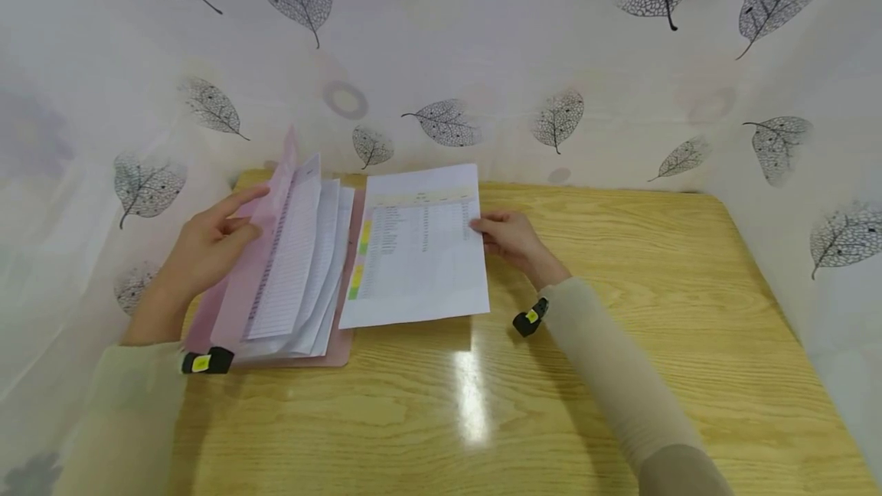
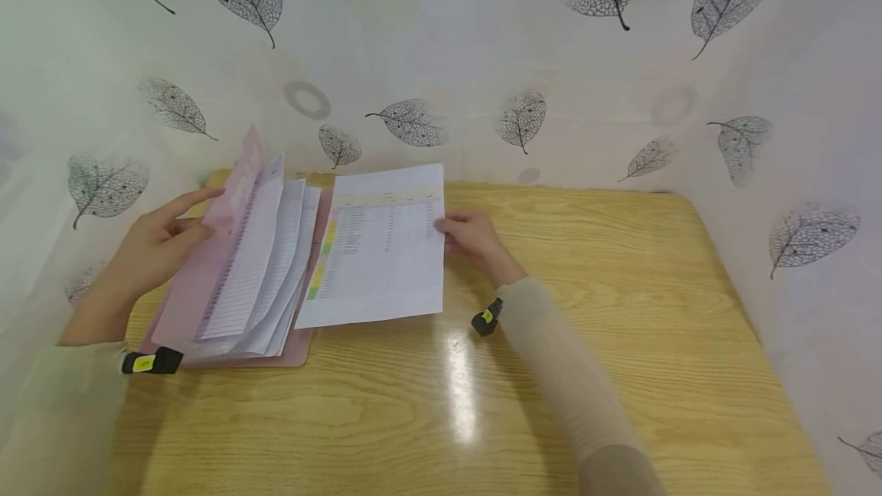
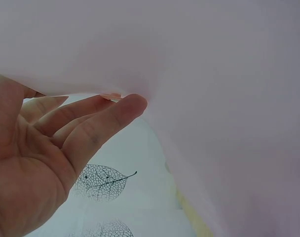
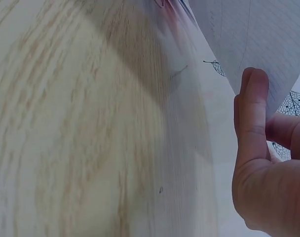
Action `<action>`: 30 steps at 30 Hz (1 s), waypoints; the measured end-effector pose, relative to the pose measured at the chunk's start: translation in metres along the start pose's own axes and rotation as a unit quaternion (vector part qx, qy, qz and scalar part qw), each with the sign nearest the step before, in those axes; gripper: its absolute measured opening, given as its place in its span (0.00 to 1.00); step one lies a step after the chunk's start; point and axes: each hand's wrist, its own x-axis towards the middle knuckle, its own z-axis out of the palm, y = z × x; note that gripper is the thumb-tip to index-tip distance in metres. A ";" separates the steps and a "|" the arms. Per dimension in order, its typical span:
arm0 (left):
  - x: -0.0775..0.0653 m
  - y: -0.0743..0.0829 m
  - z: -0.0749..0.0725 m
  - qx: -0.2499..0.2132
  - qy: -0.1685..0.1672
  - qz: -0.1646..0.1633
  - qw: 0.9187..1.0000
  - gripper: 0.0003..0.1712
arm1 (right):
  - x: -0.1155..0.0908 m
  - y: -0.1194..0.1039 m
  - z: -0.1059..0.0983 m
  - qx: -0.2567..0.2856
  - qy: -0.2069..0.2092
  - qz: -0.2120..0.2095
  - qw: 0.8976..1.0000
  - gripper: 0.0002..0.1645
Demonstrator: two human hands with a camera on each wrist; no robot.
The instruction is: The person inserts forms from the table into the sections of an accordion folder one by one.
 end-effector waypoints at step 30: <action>-0.001 0.000 0.001 0.009 0.000 -0.001 1.000 0.33 | -0.001 -0.005 0.024 0.000 -0.011 -0.014 1.000 0.26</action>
